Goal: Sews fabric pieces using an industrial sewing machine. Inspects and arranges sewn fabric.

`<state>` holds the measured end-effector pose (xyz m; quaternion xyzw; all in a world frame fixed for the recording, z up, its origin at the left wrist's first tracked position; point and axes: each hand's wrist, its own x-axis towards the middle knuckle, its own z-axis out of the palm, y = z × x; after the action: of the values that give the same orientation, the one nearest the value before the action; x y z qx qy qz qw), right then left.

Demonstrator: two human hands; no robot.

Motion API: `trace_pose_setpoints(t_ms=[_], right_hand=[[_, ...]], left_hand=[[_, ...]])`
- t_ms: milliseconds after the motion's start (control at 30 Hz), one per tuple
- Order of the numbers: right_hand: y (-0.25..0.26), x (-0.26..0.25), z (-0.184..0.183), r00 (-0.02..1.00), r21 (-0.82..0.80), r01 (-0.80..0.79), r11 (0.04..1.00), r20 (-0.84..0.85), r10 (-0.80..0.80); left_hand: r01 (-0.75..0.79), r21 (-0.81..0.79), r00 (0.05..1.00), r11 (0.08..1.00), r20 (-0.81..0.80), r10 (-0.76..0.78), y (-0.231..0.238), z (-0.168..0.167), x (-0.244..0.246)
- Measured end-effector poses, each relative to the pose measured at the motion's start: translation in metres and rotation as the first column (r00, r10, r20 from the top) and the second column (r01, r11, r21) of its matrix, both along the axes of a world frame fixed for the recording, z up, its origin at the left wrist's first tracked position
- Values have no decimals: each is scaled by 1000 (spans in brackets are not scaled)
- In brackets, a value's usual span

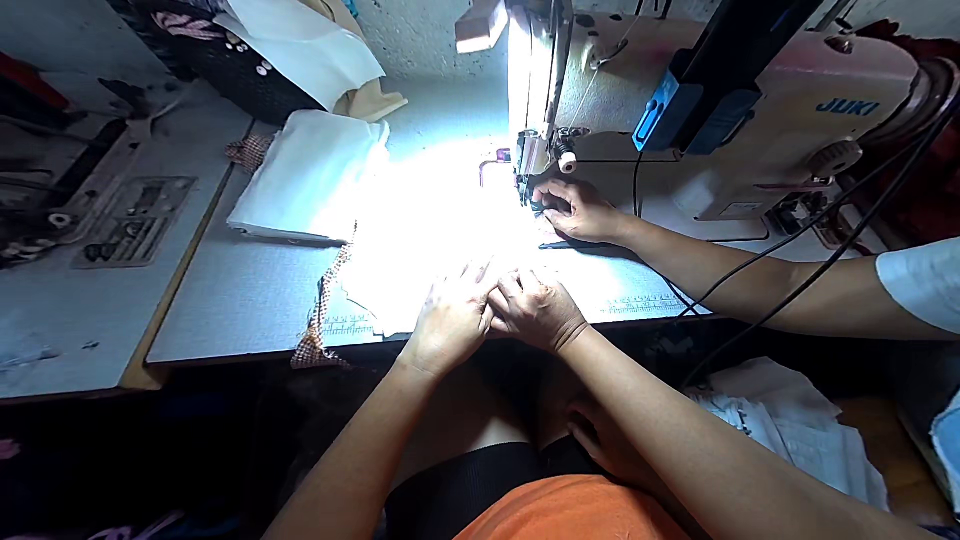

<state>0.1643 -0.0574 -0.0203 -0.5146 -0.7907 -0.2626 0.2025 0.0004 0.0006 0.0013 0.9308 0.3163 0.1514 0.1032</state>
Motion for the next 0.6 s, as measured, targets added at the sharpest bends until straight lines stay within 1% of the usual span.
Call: trace_pose_setpoints(t_ms=[133,233,267,367,467,533,600], right_hand=[[0,0,0,1000,-13,4,1000,-12,-4],[-4,-3,9,993,-163,41,986,-106,-59],[-3,-3,8,993,-154,41,987,-104,-58],[1,1,-1,1000,1,-10,1000,-2,10],[-5,-2,-4,1000,-27,1,1000,-5,-1],[0,-1,-2,1000,11,12,1000,23,-13],[-2,-4,-1,997,63,41,997,58,-45]], left_hand=[[-4,0,1000,1000,-11,4,0,1,0],[-7,-2,1000,1000,-8,7,-1,1,0],[-5,2,1000,1000,-3,5,0,1,0],[0,-4,1000,1000,-8,0,-1,3,1],[4,-19,1000,1000,-8,-4,-4,1,-1],[28,-1,1000,1000,-14,-28,3,6,1],[62,-23,998,998,-21,-63,6,11,1]])
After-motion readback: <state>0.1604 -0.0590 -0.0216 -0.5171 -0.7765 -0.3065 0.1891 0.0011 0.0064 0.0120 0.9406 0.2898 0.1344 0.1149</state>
